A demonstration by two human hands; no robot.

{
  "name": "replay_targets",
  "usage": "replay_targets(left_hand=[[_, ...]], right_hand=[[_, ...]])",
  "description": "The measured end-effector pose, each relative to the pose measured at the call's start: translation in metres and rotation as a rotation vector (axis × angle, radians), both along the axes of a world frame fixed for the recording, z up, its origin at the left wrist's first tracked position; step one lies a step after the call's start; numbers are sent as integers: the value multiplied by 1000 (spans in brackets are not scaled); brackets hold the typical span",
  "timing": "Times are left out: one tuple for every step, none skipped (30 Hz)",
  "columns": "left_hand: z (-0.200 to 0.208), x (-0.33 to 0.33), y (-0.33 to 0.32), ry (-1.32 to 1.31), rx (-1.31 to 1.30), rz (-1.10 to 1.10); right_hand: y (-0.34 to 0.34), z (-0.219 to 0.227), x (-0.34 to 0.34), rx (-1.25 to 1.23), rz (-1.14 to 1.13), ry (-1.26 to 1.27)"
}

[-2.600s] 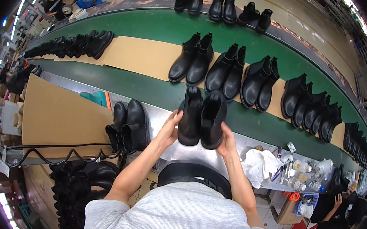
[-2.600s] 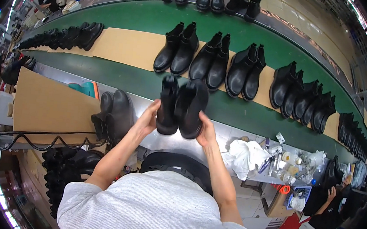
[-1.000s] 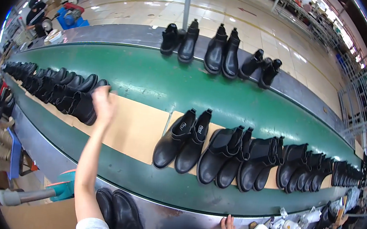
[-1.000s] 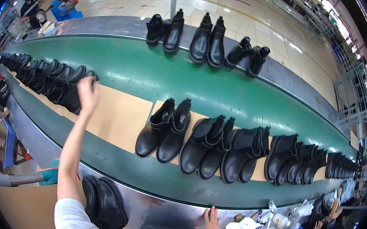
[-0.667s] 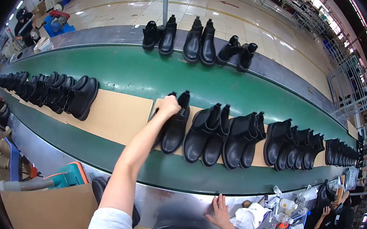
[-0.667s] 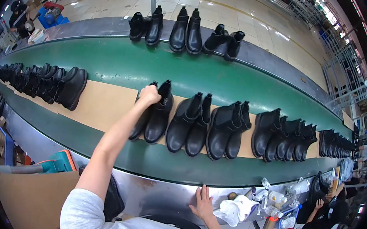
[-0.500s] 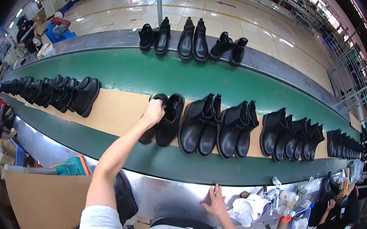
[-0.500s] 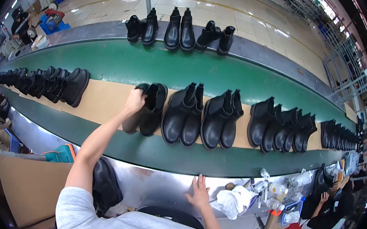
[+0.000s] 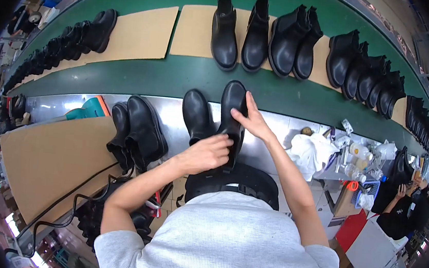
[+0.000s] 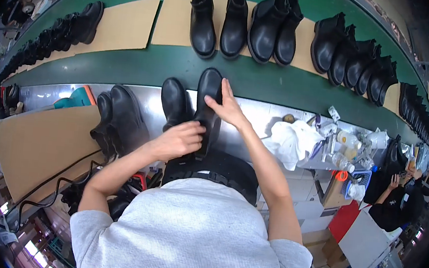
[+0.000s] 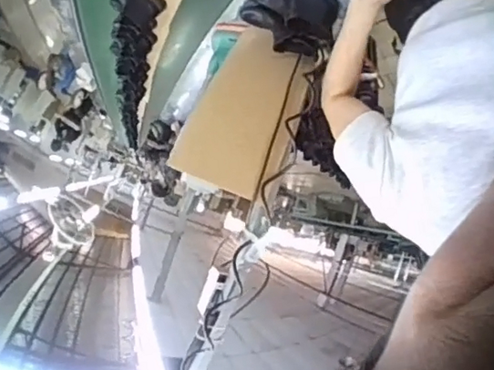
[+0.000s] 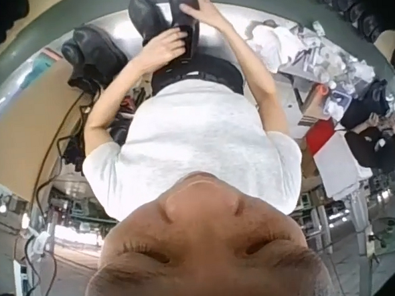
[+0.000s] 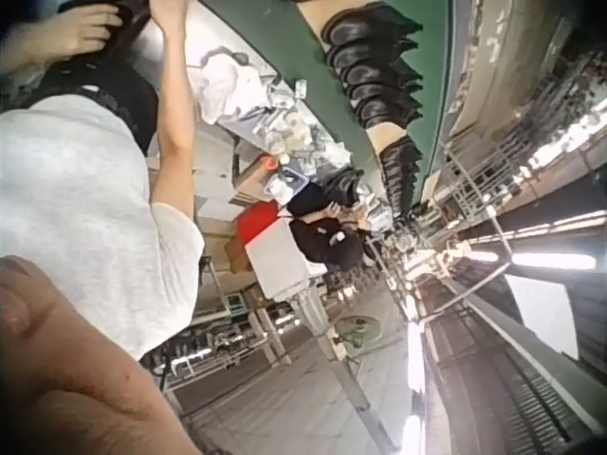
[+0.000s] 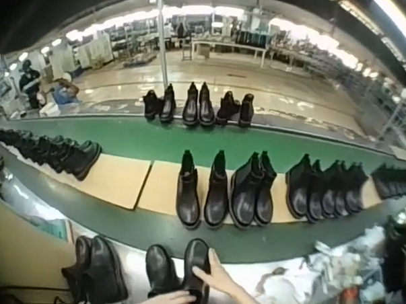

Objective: Inspecting finished black boots, cleaning them with a cloth and air nozzle, and organizing them on the production line.

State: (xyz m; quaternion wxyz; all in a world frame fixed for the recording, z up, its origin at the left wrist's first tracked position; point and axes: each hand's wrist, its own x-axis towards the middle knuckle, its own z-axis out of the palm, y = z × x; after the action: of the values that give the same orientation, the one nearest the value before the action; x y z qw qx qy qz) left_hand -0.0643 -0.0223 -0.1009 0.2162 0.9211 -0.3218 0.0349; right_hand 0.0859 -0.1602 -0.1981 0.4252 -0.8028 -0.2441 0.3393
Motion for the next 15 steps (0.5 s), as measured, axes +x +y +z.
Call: replay_targets(left_hand=[[2,-6,2,33,-253,186],[10,-17,5,33,-352,500],[18,-29,8,28,-443,820],[-5,-40,14,84,-666,1176],[-43,-62,24,125,-882,1544],[-88,-85,40,478,-1139,1729],[-95,-81,36,943,-1466,1714],[-110,-81,32,1006,-1500,1708],[-113,-71,26,1075,-1533,1687],[-111,-70,22,1022,-1527,1598],[-98,-65,18,977,-1518,1506],[-93,-64,19,884,-1553,1453],[-86,-64,22,865,-1560,1454],[-59,-48,19,834,-1587,1321],[-35,-41,17,789,-1609,1213]], right_hand=[[-8,-11,-15,13,-56,3],[-16,-17,-24,113,-101,11],[-24,-19,-35,111,-90,17],[-32,-21,-44,74,-200,136],[-33,-20,-56,46,-294,260],[-30,-26,-63,21,-331,356],[-30,-27,-60,21,-322,352],[-24,-22,-59,35,-318,462],[-20,-15,-55,47,-322,566],[-17,-6,-52,-72,-425,701],[-19,3,-48,-69,-422,692],[-22,12,-42,-12,-373,808],[-25,17,-36,44,-321,924],[-40,2,-26,189,-354,1065],[-46,3,-24,284,-393,1212]])
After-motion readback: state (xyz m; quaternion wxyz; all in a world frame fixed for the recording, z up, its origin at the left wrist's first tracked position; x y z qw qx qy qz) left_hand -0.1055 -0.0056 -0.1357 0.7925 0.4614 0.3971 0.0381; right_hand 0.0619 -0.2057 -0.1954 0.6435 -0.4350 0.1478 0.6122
